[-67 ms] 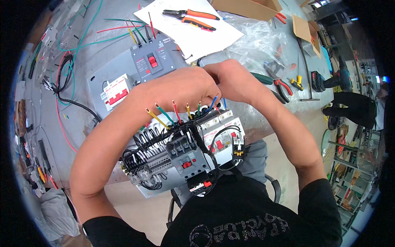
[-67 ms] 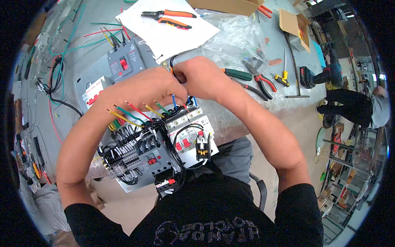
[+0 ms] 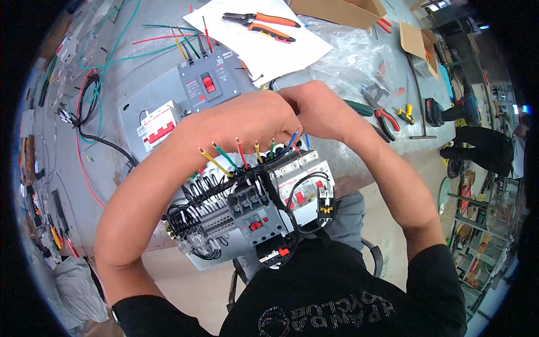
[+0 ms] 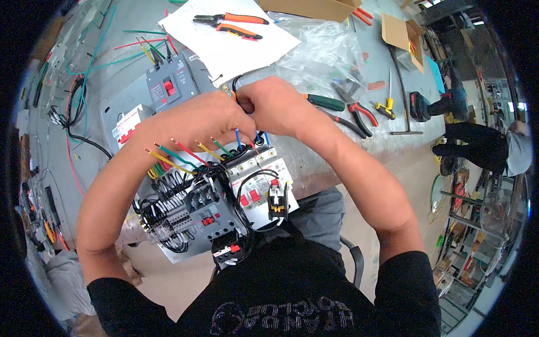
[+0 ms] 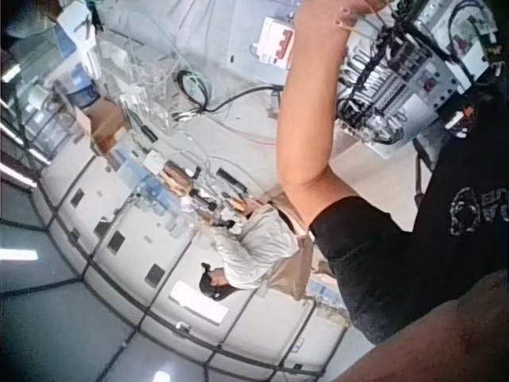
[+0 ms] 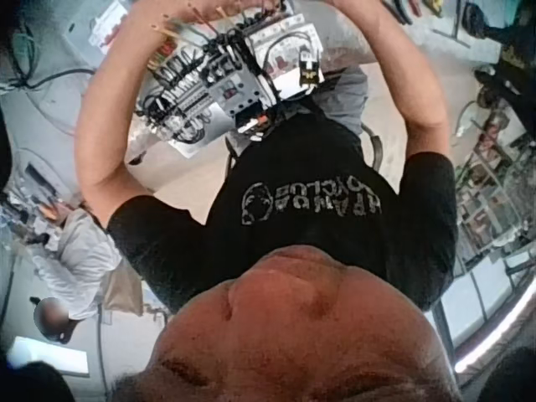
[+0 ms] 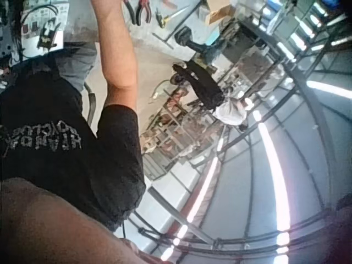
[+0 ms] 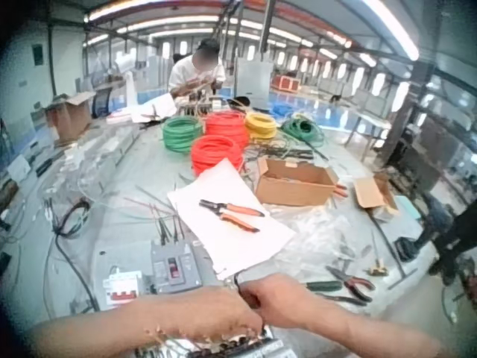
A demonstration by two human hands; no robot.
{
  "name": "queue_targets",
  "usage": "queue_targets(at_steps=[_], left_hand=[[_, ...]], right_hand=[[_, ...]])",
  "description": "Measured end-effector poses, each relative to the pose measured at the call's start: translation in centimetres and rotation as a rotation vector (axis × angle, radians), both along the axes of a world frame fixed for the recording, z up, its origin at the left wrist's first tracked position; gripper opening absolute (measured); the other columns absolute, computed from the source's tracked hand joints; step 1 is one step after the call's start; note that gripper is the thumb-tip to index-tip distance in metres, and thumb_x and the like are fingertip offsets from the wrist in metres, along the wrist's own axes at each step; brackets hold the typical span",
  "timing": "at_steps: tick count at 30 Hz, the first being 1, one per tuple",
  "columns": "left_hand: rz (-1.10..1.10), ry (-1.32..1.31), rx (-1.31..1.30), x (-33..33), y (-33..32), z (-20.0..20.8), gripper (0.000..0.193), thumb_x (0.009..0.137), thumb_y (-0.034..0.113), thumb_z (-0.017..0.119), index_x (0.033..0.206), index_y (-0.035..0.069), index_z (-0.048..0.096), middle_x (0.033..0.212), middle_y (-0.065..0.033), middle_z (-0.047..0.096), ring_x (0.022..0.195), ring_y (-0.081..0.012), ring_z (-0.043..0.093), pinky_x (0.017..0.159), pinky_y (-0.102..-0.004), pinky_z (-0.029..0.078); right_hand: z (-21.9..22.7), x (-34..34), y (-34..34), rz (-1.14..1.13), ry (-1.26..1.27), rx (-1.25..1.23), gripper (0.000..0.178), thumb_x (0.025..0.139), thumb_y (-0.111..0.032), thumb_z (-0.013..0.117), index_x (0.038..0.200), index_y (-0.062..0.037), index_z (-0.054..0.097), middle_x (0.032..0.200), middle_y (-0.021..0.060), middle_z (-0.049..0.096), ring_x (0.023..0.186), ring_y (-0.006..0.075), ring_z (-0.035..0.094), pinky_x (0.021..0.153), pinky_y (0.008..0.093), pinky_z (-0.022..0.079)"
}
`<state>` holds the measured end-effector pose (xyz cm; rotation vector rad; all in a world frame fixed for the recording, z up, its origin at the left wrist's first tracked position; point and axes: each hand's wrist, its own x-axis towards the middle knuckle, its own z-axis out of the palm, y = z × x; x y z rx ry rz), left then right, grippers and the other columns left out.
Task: The person strips and connects multiple colored wires to terminals on an electrical panel using pliers and a screwdriver. They repeatedly cut wire ends, strip insulation, and tighten connections on circuit breakers and terminal blocks.
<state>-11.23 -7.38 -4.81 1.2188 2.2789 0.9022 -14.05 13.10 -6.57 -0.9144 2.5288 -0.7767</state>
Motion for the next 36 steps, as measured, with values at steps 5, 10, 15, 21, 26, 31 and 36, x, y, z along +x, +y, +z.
queue_targets(at_steps=[5,10,15,21,26,31,36], left_hand=[[-0.006,0.019,-0.093,0.2,0.0,0.4,0.019,0.080,0.005,0.072,0.098,0.009,0.076,0.078,-0.0155,0.071,0.078,-0.0371,0.072,0.070,-0.0453,0.056],[-0.067,0.177,-0.094,0.1,0.2,-0.4,0.012,0.077,0.006,0.070,0.089,0.006,0.071,0.072,-0.0179,0.067,0.076,-0.0400,0.071,0.067,-0.0479,0.055],[-0.056,0.176,-0.091,0.5,0.2,0.2,0.009,0.076,0.004,0.069,0.085,0.006,0.069,0.071,-0.0190,0.066,0.074,-0.0421,0.070,0.065,-0.0486,0.056],[-0.063,0.228,-0.055,0.6,0.4,0.1,0.006,0.075,0.003,0.069,0.081,0.005,0.068,0.072,-0.0200,0.067,0.076,-0.0414,0.072,0.066,-0.0492,0.056],[-0.055,0.260,-0.033,0.7,0.7,0.7,0.009,0.074,0.002,0.068,0.082,0.005,0.070,0.072,-0.0204,0.068,0.077,-0.0401,0.073,0.067,-0.0493,0.056],[-0.088,0.222,-0.099,0.0,0.9,1.2,0.012,0.073,0.001,0.068,0.084,0.004,0.071,0.073,-0.0203,0.068,0.076,-0.0406,0.072,0.067,-0.0495,0.055],[-0.067,0.213,-0.035,0.2,0.4,0.9,0.014,0.074,0.001,0.067,0.086,0.005,0.072,0.074,-0.0198,0.069,0.076,-0.0408,0.072,0.067,-0.0500,0.056]], right_hand=[[-0.2,-1.2,-0.5,0.036,-0.073,0.070,0.023,0.075,-0.020,0.078,0.092,-0.0049,0.074,0.086,0.0177,0.075,0.083,0.0405,0.072,0.075,0.0458,0.057],[-0.4,-1.9,-0.8,0.037,-0.162,0.194,0.019,0.075,-0.014,0.073,0.091,-0.0043,0.076,0.085,0.0179,0.075,0.082,0.0395,0.072,0.074,0.0445,0.058],[-0.3,-1.9,-0.8,-0.008,-0.264,0.204,0.013,0.076,-0.011,0.070,0.085,-0.0028,0.073,0.078,0.0170,0.074,0.073,0.0343,0.073,0.068,0.0423,0.058],[0.1,-1.9,-0.8,-0.025,-0.327,0.189,0.011,0.075,-0.012,0.071,0.082,-0.0026,0.071,0.075,0.0154,0.072,0.068,0.0298,0.073,0.063,0.0405,0.057],[0.4,-2.2,-0.9,-0.036,-0.398,0.187,0.015,0.073,-0.014,0.073,0.082,-0.0023,0.071,0.073,0.0145,0.072,0.065,0.0281,0.071,0.061,0.0398,0.056],[-0.2,-2.2,-0.5,-0.059,-0.421,0.126,0.016,0.073,-0.013,0.072,0.083,-0.0016,0.071,0.072,0.0140,0.072,0.064,0.0263,0.070,0.060,0.0385,0.055],[0.3,-2.4,-0.9,-0.079,-0.482,0.161,0.013,0.074,-0.010,0.072,0.082,-0.0009,0.070,0.070,0.0118,0.069,0.062,0.0227,0.069,0.058,0.0369,0.055]])
